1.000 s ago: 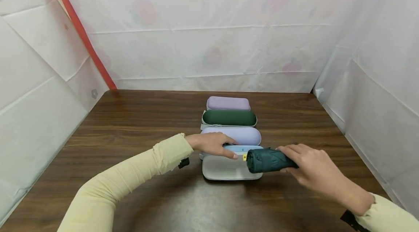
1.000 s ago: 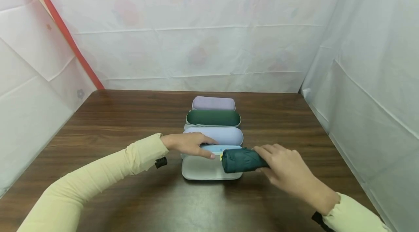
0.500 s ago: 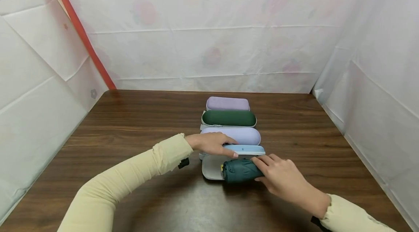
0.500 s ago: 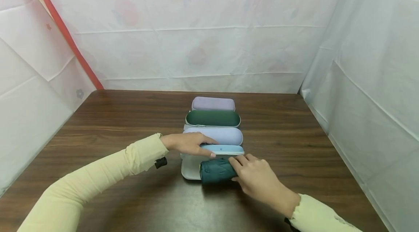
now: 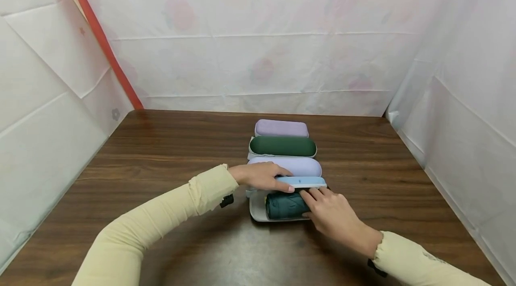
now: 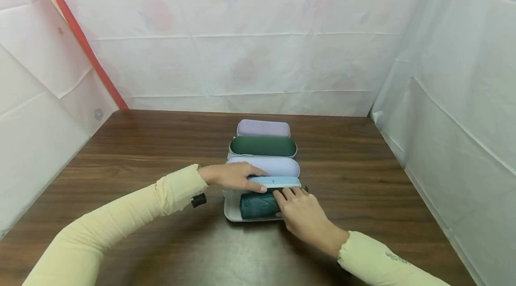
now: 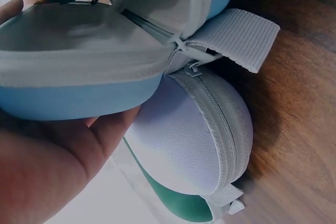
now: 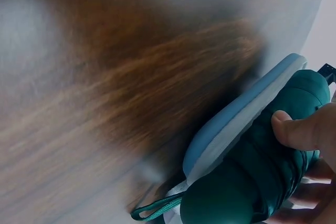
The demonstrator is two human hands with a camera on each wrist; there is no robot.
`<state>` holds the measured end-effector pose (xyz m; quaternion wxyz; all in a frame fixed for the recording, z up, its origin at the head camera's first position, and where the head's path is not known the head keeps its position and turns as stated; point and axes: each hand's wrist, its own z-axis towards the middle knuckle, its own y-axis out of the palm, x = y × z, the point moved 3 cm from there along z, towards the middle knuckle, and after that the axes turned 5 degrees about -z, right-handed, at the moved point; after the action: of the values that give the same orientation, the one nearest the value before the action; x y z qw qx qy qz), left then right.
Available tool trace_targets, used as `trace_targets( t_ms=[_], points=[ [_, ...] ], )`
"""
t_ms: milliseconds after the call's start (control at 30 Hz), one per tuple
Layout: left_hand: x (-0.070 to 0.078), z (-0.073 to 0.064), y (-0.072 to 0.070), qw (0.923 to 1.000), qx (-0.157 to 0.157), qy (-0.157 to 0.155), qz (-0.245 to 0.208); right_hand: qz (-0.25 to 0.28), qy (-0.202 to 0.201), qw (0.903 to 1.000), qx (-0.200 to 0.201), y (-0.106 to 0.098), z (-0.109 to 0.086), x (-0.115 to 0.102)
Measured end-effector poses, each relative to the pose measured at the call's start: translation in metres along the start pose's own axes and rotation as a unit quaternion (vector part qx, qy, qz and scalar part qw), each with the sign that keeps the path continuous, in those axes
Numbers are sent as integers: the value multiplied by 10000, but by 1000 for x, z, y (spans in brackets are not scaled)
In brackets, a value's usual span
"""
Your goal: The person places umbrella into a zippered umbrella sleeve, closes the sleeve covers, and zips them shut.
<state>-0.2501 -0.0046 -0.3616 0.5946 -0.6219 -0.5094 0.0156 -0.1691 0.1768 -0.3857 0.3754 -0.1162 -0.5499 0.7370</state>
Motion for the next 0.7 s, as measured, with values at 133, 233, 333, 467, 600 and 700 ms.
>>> trace_targets(
  t_ms=[133,233,333,467,600,700],
  points=[
    [-2,2,-2,10000,18,7,5,0,43,10000,-16,4,4,1],
    [-3,3,-2,10000,52,16,3,-5,17,10000,12,4,6,-1],
    [-3,3,-3,9999,101,0,-50,-77,-20,10000,46,4,9,-3],
    [-2,2,-2,9998,155,-25,-103,-216,-46,9998,-1,4,14,-9],
    [-2,1,-1,9997,198,2,-129,-259,-20,9995,-192,3,18,-14],
    [-3,1,0,9996,253,26,-138,-235,-34,9992,-327,3,22,-19]
  ],
)
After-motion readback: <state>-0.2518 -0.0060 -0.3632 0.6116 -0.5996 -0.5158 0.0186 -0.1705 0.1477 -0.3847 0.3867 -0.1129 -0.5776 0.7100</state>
